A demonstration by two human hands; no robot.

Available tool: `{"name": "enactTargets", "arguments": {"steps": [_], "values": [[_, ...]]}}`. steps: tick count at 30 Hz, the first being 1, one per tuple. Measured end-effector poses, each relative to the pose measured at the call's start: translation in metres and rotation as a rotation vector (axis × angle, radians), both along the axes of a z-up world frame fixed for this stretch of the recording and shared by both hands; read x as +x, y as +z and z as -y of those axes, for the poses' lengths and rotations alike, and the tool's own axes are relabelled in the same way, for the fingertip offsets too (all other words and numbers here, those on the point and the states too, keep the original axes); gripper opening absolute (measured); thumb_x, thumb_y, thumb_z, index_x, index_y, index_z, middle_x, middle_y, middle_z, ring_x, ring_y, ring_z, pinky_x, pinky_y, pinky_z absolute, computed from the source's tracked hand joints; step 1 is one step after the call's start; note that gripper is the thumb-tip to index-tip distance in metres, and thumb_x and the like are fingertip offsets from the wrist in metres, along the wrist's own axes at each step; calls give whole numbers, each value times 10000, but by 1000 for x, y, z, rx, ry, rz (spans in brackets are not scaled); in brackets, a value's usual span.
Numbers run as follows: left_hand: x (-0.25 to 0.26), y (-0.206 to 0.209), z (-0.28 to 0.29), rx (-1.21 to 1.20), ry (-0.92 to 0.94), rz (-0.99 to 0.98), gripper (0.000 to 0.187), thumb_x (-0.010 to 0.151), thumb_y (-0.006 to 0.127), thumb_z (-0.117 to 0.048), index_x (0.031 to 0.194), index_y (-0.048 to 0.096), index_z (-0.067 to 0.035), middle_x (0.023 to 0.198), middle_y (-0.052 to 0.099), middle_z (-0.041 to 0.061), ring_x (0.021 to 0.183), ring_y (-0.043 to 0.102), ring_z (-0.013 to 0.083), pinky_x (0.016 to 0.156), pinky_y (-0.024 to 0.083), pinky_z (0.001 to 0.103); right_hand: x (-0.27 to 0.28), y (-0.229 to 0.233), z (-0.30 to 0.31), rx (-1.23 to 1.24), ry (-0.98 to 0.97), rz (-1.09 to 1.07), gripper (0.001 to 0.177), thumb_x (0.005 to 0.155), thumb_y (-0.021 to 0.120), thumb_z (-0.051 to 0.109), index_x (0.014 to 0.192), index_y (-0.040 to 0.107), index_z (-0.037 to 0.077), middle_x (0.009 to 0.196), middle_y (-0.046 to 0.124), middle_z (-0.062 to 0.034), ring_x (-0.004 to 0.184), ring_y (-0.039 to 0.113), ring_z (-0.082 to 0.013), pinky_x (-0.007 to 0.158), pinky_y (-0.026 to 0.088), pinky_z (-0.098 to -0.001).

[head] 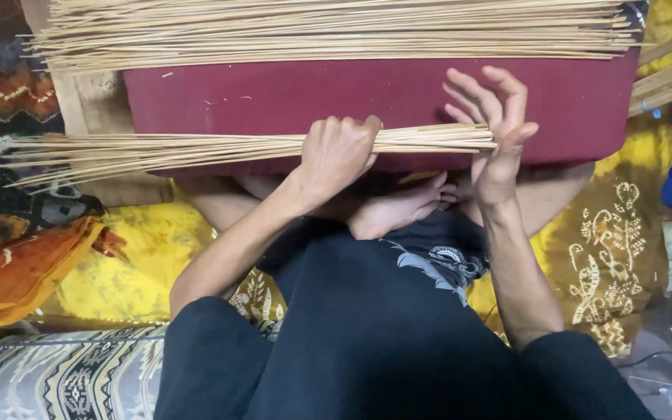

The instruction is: Organizing and aligning thin wooden sticks into bundles on a padded surface.

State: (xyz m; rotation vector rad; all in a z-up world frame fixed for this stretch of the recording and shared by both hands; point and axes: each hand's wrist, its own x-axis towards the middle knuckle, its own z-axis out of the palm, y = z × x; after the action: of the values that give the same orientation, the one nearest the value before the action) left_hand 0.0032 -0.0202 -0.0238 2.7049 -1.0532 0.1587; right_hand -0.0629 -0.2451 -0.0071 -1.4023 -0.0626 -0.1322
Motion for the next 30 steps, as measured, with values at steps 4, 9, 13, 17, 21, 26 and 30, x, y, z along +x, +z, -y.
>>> {"name": "enactTargets", "arguments": {"steps": [4, 9, 13, 17, 21, 26, 30], "values": [[3, 1, -8, 27, -28, 16, 126, 773, 694, -143, 737, 594, -74, 543, 628, 155, 392, 610, 317, 369, 465, 414, 2, -4, 12, 100, 81, -18, 1045, 916, 226, 930, 1598, 204, 137, 1670, 302, -251, 1582, 305, -426, 1321, 221, -550], [-9, -2, 13, 78, -33, 94, 106, 787, 658, -103, 702, 596, -93, 506, 612, 108, 358, 593, 228, 338, 448, 366, -5, -8, -21, -83, -66, 7, 1003, 953, 195, 942, 1622, 183, 195, 1704, 332, -164, 1628, 247, -394, 1338, 149, -629], [-15, 4, 5, 61, -64, 105, 74, 790, 665, -119, 741, 613, -99, 564, 657, 103, 389, 617, 238, 351, 442, 347, -13, -3, -11, 68, 43, -51, 1056, 895, 166, 952, 1646, 128, 211, 1738, 235, -212, 1650, 183, -448, 1361, 110, -620], [-21, 3, 10, 41, -75, 110, 86, 802, 660, -105, 764, 583, -106, 575, 643, 96, 392, 612, 249, 347, 436, 359, -11, -4, -10, 98, 1, -42, 1015, 913, 152, 912, 1646, 174, 211, 1737, 259, -182, 1653, 205, -403, 1363, 121, -581], [-25, 2, 17, 40, -63, 151, 93, 850, 656, -153, 785, 601, -116, 569, 646, 77, 402, 628, 229, 337, 443, 353, -16, 2, -19, 100, 5, -24, 981, 941, 189, 919, 1615, 222, 207, 1675, 346, -222, 1610, 276, -409, 1340, 154, -603], [-10, 3, 7, 21, -82, 153, 75, 818, 677, -128, 793, 608, -113, 575, 653, 74, 394, 618, 234, 348, 447, 351, -11, 2, -9, 149, 78, -103, 929, 950, 245, 866, 1512, 331, 132, 1566, 434, -204, 1461, 465, -349, 1215, 405, -486], [-5, 8, -1, 13, -46, 111, 42, 804, 673, -115, 833, 659, -88, 553, 648, 99, 371, 596, 250, 341, 430, 366, -14, -2, 13, -75, 82, -15, 596, 1060, 547, 527, 1392, 447, 42, 1451, 527, -208, 1351, 576, -350, 1146, 544, -462]]}}
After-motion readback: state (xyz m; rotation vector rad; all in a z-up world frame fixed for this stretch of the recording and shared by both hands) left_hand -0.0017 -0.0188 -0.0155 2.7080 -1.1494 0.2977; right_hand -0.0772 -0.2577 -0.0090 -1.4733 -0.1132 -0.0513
